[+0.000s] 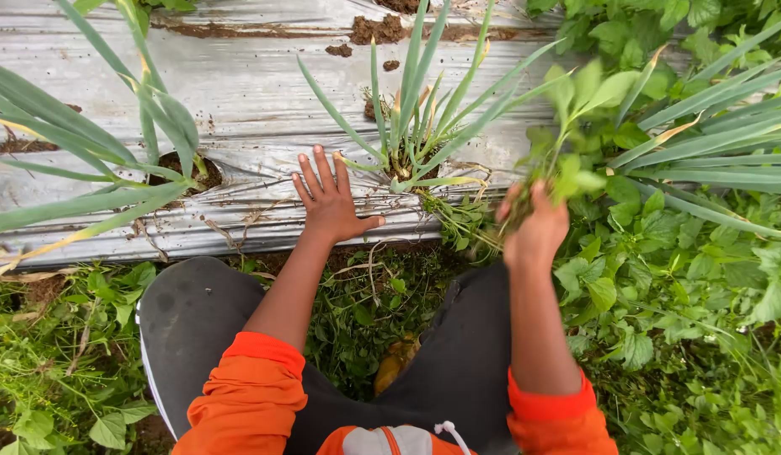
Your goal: Weeding around green onion plants in an agricultural field
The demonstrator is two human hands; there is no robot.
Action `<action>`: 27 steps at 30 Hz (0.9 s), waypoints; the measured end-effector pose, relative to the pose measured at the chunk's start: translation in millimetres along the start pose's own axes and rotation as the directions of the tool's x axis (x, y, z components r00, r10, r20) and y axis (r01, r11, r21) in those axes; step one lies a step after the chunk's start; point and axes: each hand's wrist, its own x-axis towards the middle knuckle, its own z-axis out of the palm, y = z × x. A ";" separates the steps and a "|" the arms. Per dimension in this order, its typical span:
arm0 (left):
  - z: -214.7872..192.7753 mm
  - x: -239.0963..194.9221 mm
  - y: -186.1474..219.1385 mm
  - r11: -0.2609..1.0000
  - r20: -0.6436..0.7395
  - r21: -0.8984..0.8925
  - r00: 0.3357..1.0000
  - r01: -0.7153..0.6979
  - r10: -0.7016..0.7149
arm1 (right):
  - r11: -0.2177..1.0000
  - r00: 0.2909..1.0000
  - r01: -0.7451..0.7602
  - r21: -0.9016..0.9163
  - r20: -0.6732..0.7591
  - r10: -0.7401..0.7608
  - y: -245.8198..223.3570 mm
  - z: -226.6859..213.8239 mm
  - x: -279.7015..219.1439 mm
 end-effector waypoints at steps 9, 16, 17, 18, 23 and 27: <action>-11.3 -3.9 -12.8 0.995 0.047 -0.086 0.998 -0.046 0.050 | 0.728 0.772 -0.034 -0.685 0.444 0.454 124.2 -45.6 -172.5; -20.9 -10.5 -33.6 0.985 0.049 -0.153 0.995 -0.080 0.088 | 0.046 0.303 0.773 -0.632 0.433 0.849 161.1 -29.8 -193.5; -21.0 -11.1 -36.3 0.983 0.043 -0.161 0.995 -0.083 0.091 | -0.040 0.274 0.887 -0.461 0.455 0.847 204.8 -46.6 -192.5; -21.3 -11.5 -38.9 0.982 0.036 -0.169 0.995 -0.087 0.094 | -0.124 0.241 0.956 -0.267 0.471 0.849 248.5 -63.5 -191.2; -22.4 -14.4 -42.5 0.981 0.029 -0.172 0.995 -0.093 0.100 | -0.049 0.201 0.936 -0.348 0.417 0.886 93.9 58.0 -166.7; -22.9 -16.6 -38.5 0.984 0.010 -0.149 0.995 -0.096 0.099 | 0.507 0.326 0.406 -0.761 0.639 0.697 -0.5 75.7 -96.2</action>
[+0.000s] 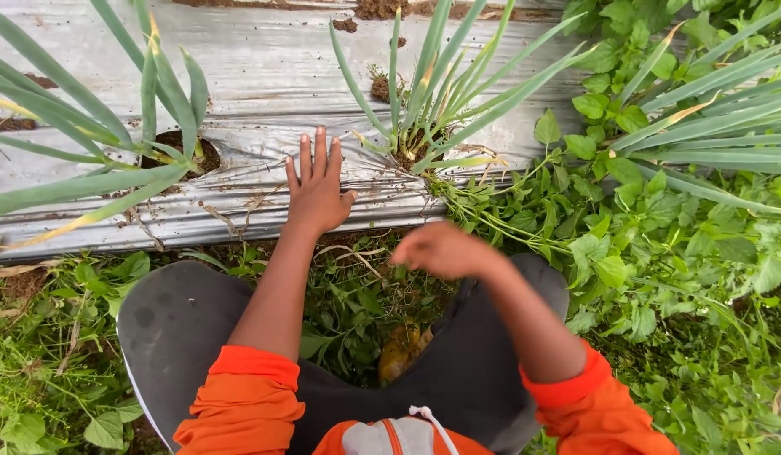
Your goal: Weeding around green onion plants in an agricultural field
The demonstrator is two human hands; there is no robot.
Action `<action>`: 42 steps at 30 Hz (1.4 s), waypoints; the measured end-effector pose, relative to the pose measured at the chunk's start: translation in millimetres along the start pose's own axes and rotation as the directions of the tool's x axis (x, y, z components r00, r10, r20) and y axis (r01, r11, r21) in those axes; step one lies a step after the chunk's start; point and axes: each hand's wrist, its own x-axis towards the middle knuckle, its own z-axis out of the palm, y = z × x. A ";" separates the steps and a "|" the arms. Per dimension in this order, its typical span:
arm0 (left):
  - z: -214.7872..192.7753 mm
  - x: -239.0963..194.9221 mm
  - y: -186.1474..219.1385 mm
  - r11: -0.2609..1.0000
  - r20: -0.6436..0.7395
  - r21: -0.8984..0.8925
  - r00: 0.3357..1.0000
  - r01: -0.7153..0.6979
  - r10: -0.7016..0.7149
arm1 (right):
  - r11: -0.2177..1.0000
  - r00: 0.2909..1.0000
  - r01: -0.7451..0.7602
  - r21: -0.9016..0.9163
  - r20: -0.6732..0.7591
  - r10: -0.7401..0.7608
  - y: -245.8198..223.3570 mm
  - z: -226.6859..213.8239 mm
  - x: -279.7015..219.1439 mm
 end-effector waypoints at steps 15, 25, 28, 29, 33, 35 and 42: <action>19.5 2.1 -0.1 0.994 -0.033 0.111 0.999 -0.007 0.011 | 0.967 0.679 0.152 -0.207 -0.689 -0.254 147.2 -95.3 154.4; 32.4 14.8 -1.7 0.988 -0.028 0.153 0.999 0.022 -0.018 | 0.959 0.812 -0.034 -0.283 -0.567 -0.139 107.6 -108.4 135.0; 31.6 15.1 -1.1 0.984 -0.019 0.173 0.999 0.033 -0.030 | 0.945 0.775 -0.135 -0.296 -0.626 -0.086 141.8 -114.9 156.4; 30.7 14.6 -0.5 0.986 -0.018 0.163 0.999 0.036 -0.034 | 0.929 0.764 -0.173 -0.327 -0.639 -0.083 139.8 -114.8 154.3; 32.1 15.2 0.1 0.984 -0.011 0.172 0.999 0.045 -0.044 | 0.932 0.718 -0.176 -0.315 -0.689 -0.097 155.2 -111.7 162.5; 32.9 16.9 -0.3 0.984 -0.010 0.171 0.999 0.046 -0.045 | 0.954 0.676 -0.124 -0.274 -0.727 -0.121 150.3 -113.4 160.8; 32.6 14.6 0.5 0.989 -0.036 0.144 0.999 0.039 -0.034 | 0.965 0.637 0.080 -0.252 -0.732 -0.244 100.2 -123.0 107.9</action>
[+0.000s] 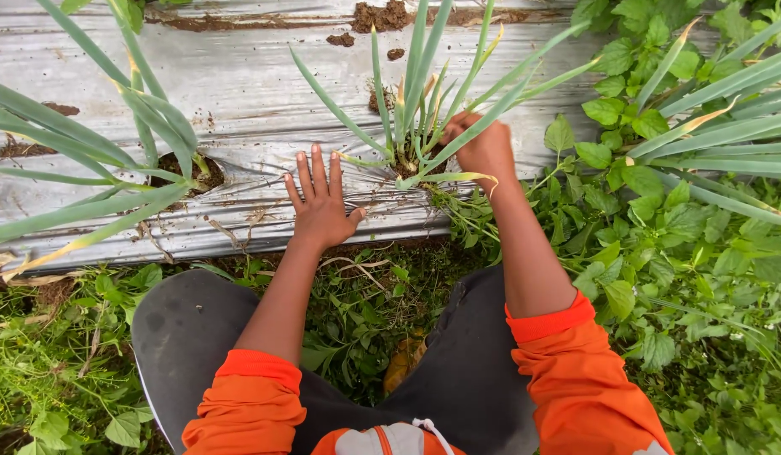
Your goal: Weeding around green onion plants in an agricultural field
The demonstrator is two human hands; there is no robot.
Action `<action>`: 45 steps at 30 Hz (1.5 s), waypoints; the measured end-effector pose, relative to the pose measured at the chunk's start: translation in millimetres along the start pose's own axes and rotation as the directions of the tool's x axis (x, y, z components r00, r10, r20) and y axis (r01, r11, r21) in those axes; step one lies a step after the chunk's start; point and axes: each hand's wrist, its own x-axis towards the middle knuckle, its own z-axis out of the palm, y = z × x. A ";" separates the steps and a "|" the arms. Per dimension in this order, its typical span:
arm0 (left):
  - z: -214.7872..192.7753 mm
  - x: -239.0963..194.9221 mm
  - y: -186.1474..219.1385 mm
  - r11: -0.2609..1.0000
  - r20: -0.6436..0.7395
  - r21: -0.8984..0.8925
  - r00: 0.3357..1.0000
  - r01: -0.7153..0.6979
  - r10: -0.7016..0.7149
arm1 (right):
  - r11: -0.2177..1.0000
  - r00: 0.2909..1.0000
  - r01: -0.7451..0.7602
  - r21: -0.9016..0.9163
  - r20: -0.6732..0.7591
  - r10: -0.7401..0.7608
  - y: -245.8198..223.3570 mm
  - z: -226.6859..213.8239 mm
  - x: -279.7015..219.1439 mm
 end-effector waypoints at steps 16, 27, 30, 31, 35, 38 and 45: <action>8.0 3.9 -2.5 1.000 0.003 0.031 1.000 0.002 -0.002 | 0.967 0.963 -0.051 0.251 0.270 -0.019 1.3 38.6 3.4; 4.2 1.7 -2.0 1.000 -0.002 0.010 1.000 -0.004 0.004 | 0.949 0.920 -0.070 0.307 0.388 -0.058 25.9 45.2 22.6; 3.1 1.9 -2.3 1.000 -0.003 0.013 1.000 -0.007 0.007 | 0.967 0.897 -0.011 0.256 0.429 -0.103 50.2 61.6 28.3; 2.2 1.7 -1.6 1.000 -0.004 0.013 1.000 -0.008 0.008 | 0.967 0.898 -0.011 0.255 0.428 -0.103 56.9 65.9 30.8; 1.5 1.2 -2.0 1.000 -0.004 0.014 1.000 -0.009 0.009 | 0.917 0.899 -0.106 0.384 0.431 -0.077 56.8 60.1 34.2; 1.3 1.0 -1.1 1.000 0.002 0.014 1.000 -0.003 0.003 | 0.905 0.889 -0.070 0.419 0.437 -0.134 47.5 51.1 33.1; 6.6 4.2 -4.3 1.000 0.008 0.026 1.000 0.000 0.000 | 0.958 0.871 0.207 0.197 0.408 -0.272 88.0 51.8 48.6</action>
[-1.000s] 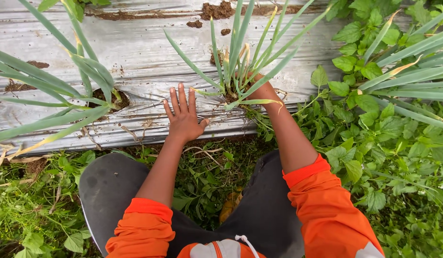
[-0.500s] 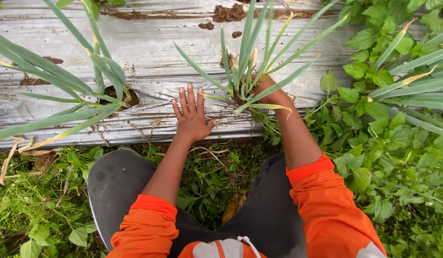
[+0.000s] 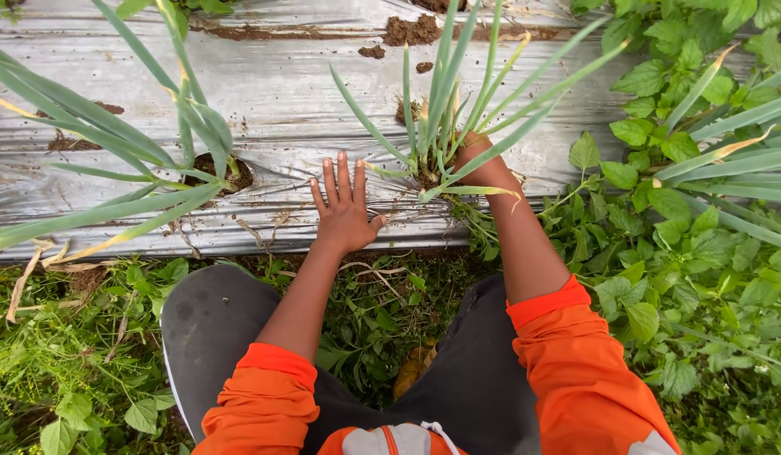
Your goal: Weeding around green onion plants in an agricultural field
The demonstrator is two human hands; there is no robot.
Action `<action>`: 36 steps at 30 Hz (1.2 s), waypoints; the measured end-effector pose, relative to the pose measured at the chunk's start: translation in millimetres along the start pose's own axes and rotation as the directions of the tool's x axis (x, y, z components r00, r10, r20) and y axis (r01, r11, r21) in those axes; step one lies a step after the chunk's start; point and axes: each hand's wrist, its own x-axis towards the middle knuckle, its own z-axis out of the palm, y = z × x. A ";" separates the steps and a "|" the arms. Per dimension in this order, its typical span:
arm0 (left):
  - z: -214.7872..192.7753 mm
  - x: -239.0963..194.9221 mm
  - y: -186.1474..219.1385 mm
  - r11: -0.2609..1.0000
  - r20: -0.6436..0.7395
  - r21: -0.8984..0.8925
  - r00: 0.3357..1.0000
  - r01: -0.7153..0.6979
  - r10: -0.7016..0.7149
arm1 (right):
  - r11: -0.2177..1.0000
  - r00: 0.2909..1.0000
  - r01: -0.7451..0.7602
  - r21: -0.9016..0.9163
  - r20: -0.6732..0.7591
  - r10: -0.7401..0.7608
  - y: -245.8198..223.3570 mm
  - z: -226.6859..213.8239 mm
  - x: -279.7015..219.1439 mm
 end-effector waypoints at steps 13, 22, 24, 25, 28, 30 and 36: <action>-5.2 -4.4 1.0 0.999 -0.034 -0.024 0.999 -0.021 0.020 | 0.898 0.900 -0.416 -0.142 -0.211 0.383 -90.0 -21.8 -33.2; -6.9 -2.4 2.9 1.000 0.024 0.013 0.999 0.024 -0.024 | 0.642 0.641 -0.569 -0.513 0.213 0.738 -208.7 -11.3 -109.1; -9.0 -3.0 5.7 0.999 0.036 0.003 0.999 0.033 -0.033 | 0.720 0.603 -0.396 -0.570 0.429 0.672 -212.7 19.3 -126.3; -11.0 -2.9 8.7 1.000 0.039 0.001 0.999 0.031 -0.031 | 0.718 0.601 -0.399 -0.570 0.429 0.674 -208.3 36.0 -134.6; -14.2 -2.7 16.3 0.999 0.046 -0.001 0.998 0.046 -0.046 | 0.829 0.593 -0.312 -0.465 0.586 0.552 -207.5 66.8 -144.9; -14.8 -2.2 17.2 0.999 0.043 0.005 0.998 0.050 -0.050 | 0.872 0.648 -0.376 -0.315 0.583 0.490 -224.7 61.1 -129.2; -42.3 -20.7 23.3 0.999 0.026 -0.012 0.998 0.052 -0.052 | 0.891 0.839 -0.406 -0.205 0.303 0.452 -232.6 47.5 -120.9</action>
